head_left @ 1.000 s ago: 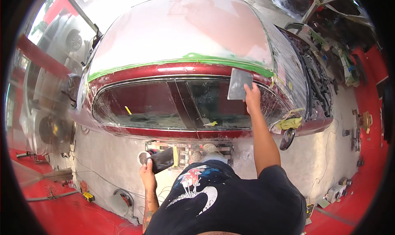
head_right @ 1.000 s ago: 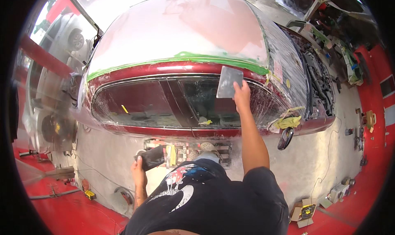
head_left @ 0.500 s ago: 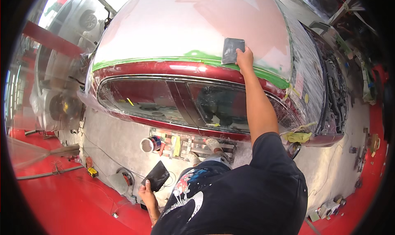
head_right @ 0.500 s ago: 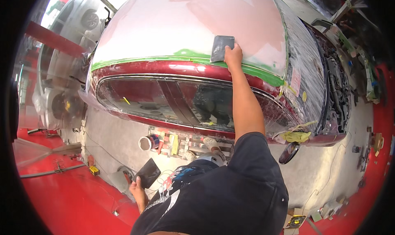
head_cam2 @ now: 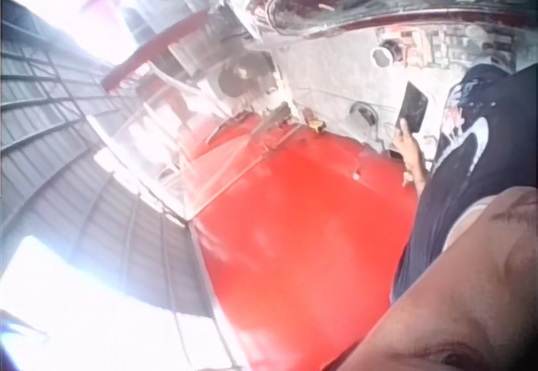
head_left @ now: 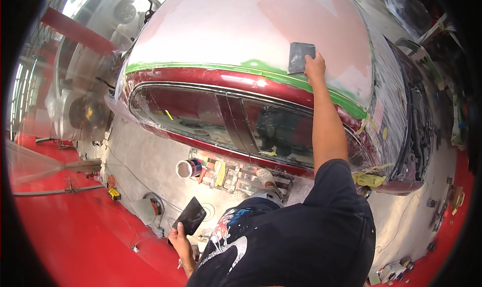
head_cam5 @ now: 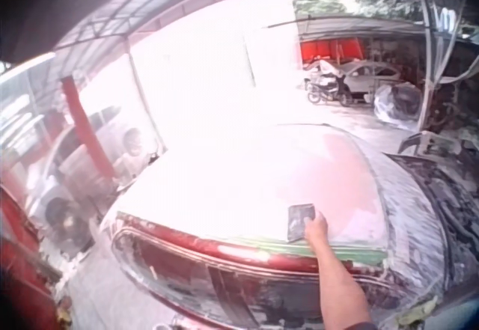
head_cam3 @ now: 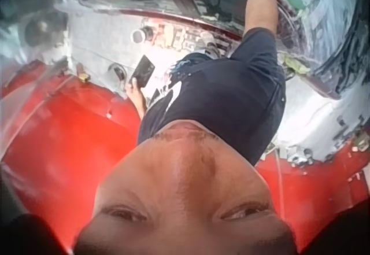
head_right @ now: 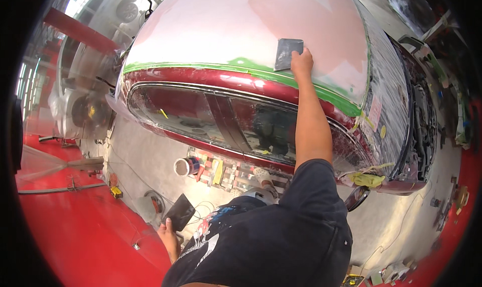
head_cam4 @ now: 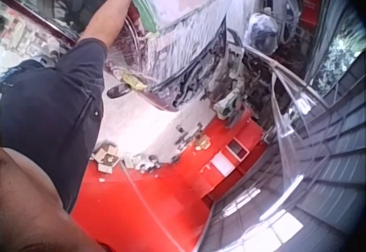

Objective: Applying and smoothing pink body filler to the roof of a car using spreaders.

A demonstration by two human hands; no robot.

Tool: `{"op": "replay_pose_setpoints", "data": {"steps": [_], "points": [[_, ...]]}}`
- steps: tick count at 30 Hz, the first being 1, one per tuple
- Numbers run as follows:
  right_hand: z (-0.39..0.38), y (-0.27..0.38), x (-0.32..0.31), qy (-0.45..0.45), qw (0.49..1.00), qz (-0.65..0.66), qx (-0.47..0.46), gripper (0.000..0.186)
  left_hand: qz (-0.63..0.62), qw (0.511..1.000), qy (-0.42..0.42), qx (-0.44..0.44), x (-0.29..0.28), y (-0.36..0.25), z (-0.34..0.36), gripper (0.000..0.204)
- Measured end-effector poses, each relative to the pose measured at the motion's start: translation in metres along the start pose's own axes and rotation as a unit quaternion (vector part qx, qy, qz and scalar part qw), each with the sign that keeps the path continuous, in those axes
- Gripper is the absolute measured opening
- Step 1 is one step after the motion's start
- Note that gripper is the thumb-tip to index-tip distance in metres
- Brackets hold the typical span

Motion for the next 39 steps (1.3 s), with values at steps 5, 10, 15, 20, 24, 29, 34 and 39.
{"op": "replay_pose_setpoints", "data": {"steps": [5, 10, 15, 20, 24, 29, 34, 39], "points": [[-0.028, 0.043, -0.014, 0.076, 0.992, 0.034, 0.095, 0.038, 0.014, 1.0, -0.023, -0.01, -0.006, 0.004, -0.009, 0.019], [-0.15, 0.098, 0.003, 0.596, 0.76, 0.254, 0.054, 0.028, -0.229, 0.971, -0.017, 0.06, -0.004, -0.008, 0.004, 0.022], [-0.322, 0.112, 0.007, 0.712, 0.655, 0.253, -0.011, 0.031, -0.337, 0.933, 0.128, 0.001, 0.029, -0.06, 0.012, 0.044], [-0.422, 0.116, -0.001, 0.678, 0.649, 0.345, -0.013, 0.034, 0.013, 0.981, 0.192, 0.031, 0.044, -0.029, 0.026, 0.035], [-0.375, 0.112, -0.014, 0.805, 0.553, 0.173, -0.13, 0.045, -0.113, 0.99, 0.044, -0.07, 0.031, -0.049, 0.022, 0.049], [-0.207, 0.088, 0.011, 0.425, 0.881, 0.178, -0.113, 0.033, -0.072, 0.997, -0.034, 0.016, -0.009, -0.035, 0.007, 0.048], [-0.053, 0.047, 0.028, 0.119, 0.99, 0.055, -0.058, 0.038, -0.042, 0.993, -0.018, -0.104, 0.004, -0.013, -0.01, 0.046], [-0.064, 0.068, 0.052, 0.215, 0.96, -0.064, -0.166, 0.039, -0.061, 0.986, -0.085, -0.126, 0.016, -0.005, -0.017, 0.05]]}}
Point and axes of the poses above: each hand's wrist, its own z-axis towards the middle knuckle, its own x-axis out of the palm, y = z × x, the point moved 1 cm from there along z, towards the middle knuckle, and after that the axes turned 3 degrees about -z, right-handed, at the moved point
